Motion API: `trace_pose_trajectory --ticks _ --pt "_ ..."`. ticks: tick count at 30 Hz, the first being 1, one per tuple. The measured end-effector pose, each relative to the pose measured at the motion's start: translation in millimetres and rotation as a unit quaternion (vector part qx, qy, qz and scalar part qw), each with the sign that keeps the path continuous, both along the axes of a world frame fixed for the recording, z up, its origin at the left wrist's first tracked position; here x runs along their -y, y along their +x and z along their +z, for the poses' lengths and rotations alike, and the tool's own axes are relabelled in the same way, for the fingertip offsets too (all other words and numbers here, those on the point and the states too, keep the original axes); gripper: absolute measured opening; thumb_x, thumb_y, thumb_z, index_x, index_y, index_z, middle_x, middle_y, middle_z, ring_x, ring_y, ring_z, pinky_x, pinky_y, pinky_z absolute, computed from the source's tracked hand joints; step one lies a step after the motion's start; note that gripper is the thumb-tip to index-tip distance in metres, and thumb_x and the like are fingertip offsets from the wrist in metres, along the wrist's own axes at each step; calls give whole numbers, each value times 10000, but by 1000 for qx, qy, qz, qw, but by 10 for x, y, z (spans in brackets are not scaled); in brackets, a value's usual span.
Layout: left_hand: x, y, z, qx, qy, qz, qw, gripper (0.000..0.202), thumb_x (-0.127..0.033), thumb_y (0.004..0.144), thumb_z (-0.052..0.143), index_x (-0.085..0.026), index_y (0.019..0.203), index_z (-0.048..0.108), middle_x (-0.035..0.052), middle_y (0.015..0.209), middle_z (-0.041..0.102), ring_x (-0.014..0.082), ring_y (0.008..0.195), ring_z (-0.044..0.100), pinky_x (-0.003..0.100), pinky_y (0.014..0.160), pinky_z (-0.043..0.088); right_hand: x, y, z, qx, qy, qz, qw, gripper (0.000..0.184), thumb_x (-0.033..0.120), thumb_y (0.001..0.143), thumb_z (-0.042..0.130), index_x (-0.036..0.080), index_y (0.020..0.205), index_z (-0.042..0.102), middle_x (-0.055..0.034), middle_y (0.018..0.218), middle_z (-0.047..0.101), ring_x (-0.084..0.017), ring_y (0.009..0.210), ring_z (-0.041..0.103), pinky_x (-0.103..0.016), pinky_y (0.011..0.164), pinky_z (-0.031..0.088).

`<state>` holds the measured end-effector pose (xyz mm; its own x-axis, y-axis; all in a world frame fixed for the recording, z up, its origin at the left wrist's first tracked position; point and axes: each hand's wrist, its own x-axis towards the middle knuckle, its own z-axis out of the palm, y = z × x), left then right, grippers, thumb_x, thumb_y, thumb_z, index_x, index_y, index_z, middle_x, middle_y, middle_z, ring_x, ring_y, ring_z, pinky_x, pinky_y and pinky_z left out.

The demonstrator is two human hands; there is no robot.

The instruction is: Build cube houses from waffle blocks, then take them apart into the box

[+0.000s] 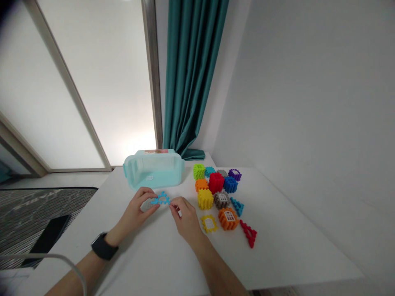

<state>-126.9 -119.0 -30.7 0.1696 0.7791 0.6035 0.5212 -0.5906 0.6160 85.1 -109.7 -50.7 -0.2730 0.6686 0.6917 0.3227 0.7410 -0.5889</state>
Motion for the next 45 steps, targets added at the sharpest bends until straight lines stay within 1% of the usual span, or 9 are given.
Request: trace_pose_trajectory --ticks 6,11,16,21,24,30,37,41,45 --pt "26 1 27 -11 16 17 1000 143 -275 902 651 -220 1033 664 71 1037 583 207 973 601 359 866 513 -6 9 -3 7 5 1 1000 87 193 973 498 230 950 574 -39 874 664 -159 755 628 -267 679 526" --pt "28 -1 16 -15 27 15 999 147 -290 911 648 -220 1039 666 72 1029 582 202 952 604 354 849 520 -13 9 -13 10 8 0 1000 92 205 971 495 226 955 583 -42 880 668 -159 755 634 -266 671 531" --pt "21 -8 5 -7 42 16 999 150 -292 917 645 -222 1047 669 72 1025 586 200 932 607 352 824 528 12 -11 26 4 0 -30 1000 114 224 955 523 226 1048 588 -27 858 648 -155 710 625 -270 656 538" --pt "29 -5 0 -8 45 27 999 143 -291 919 645 -221 1041 671 76 1023 595 208 945 612 365 832 527 15 -16 50 14 5 -21 1000 145 229 955 533 231 1085 597 -46 918 629 -158 743 616 -277 664 542" --pt "36 8 -6 -10 49 21 999 133 -283 920 645 -215 1032 665 75 1019 594 204 940 612 359 830 526 1 -9 40 16 10 -22 1000 138 214 952 538 227 1073 602 -49 925 624 -157 744 613 -274 660 538" --pt "54 32 3 -12 39 22 999 127 -277 913 651 -213 1022 662 75 1026 596 207 962 610 360 845 522 -23 8 17 19 23 -26 999 133 191 948 539 219 1057 610 -48 928 624 -166 786 616 -302 740 540" --pt "69 42 6 -12 36 27 999 135 -297 906 662 -217 1014 672 78 1029 602 215 969 609 372 858 523 -4 36 32 44 44 -52 997 137 200 955 540 226 1061 622 -67 950 635 -199 874 612 -363 810 535" --pt "76 41 3 -13 47 29 998 155 -289 911 656 -224 1050 668 80 1041 591 213 963 607 374 846 529 50 53 71 60 62 -65 994 164 198 948 553 233 1089 630 -84 1001 640 -222 950 616 -396 847 531" --pt "101 63 -11 -16 53 16 998 177 -282 918 645 -235 1088 661 76 1032 583 209 955 604 370 836 537 171 91 73 77 82 -98 989 191 190 938 570 251 1106 637 -91 1032 642 -238 980 622 -426 875 520"
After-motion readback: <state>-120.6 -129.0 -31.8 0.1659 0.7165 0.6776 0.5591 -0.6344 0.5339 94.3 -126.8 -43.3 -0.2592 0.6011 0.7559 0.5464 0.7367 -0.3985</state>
